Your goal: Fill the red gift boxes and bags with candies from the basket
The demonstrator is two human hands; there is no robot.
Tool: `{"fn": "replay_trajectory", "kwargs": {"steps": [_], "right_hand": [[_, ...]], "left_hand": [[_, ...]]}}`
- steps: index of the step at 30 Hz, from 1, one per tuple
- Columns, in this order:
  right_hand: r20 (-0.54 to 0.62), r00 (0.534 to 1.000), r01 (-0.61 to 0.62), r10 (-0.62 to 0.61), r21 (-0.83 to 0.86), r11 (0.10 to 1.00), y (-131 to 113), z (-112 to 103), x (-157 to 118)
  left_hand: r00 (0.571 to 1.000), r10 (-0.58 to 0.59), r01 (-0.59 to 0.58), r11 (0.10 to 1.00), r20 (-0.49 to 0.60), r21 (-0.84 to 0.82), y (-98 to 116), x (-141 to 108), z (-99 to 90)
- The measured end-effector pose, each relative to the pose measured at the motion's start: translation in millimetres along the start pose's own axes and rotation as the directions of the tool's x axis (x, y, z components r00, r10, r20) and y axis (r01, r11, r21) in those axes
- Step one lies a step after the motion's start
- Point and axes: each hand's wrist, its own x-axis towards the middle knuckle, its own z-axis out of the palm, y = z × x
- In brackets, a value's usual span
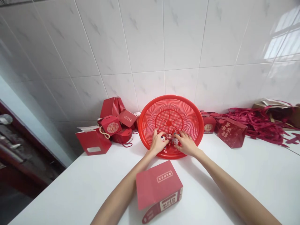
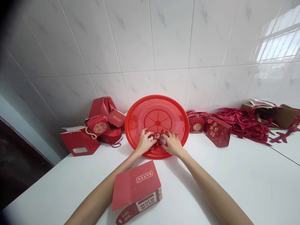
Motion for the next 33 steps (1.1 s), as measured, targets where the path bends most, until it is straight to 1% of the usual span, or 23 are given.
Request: {"fn": "replay_trajectory", "kwargs": {"steps": [5, 9, 15, 19, 23, 27, 30, 33], "right_hand": [[-0.109, 0.993, 0.033, -0.046, -0.115, 0.993, -1.8, 13.9, 0.2], [-0.144, 0.986, 0.061, -0.084, -0.157, 0.986, -3.5, 18.3, -1.2], [-0.186, 0.978, 0.069, -0.089, -0.112, 0.991, -0.5, 20.3, -2.6], [-0.271, 0.955, 0.104, -0.12, -0.07, 0.992, 0.2, 22.0, -3.9], [-0.331, 0.936, 0.107, -0.117, -0.049, 0.993, -6.5, 24.9, -7.4], [-0.388, 0.917, 0.09, -0.089, -0.017, 0.996, -14.8, 29.3, -10.7], [-0.429, 0.899, 0.105, -0.088, 0.016, 0.994, -17.7, 34.7, -14.1], [-0.449, 0.886, 0.135, -0.113, 0.017, 0.991, -19.2, 41.4, -20.8]], "left_hand": [[0.999, 0.008, -0.01, 0.999, 0.05, 0.032, 1.5, -5.3, 2.6], [0.998, 0.005, -0.008, 0.999, 0.057, 0.051, 2.8, -7.2, 3.1], [0.999, 0.024, -0.024, 1.0, 0.021, -0.016, 5.0, -4.6, 2.3], [1.0, 0.021, -0.021, 0.999, 0.011, -0.027, 3.6, -6.4, 7.2], [1.0, 0.005, -0.006, 0.999, -0.017, -0.054, -0.3, -10.3, 11.4], [0.999, -0.007, 0.004, 0.998, -0.038, -0.068, -2.4, -14.7, 11.3], [0.999, 0.006, -0.009, 0.998, -0.04, -0.064, -2.1, -18.5, 9.6], [0.999, 0.0, -0.005, 0.994, -0.045, -0.11, -2.6, -21.7, 7.3]]}}
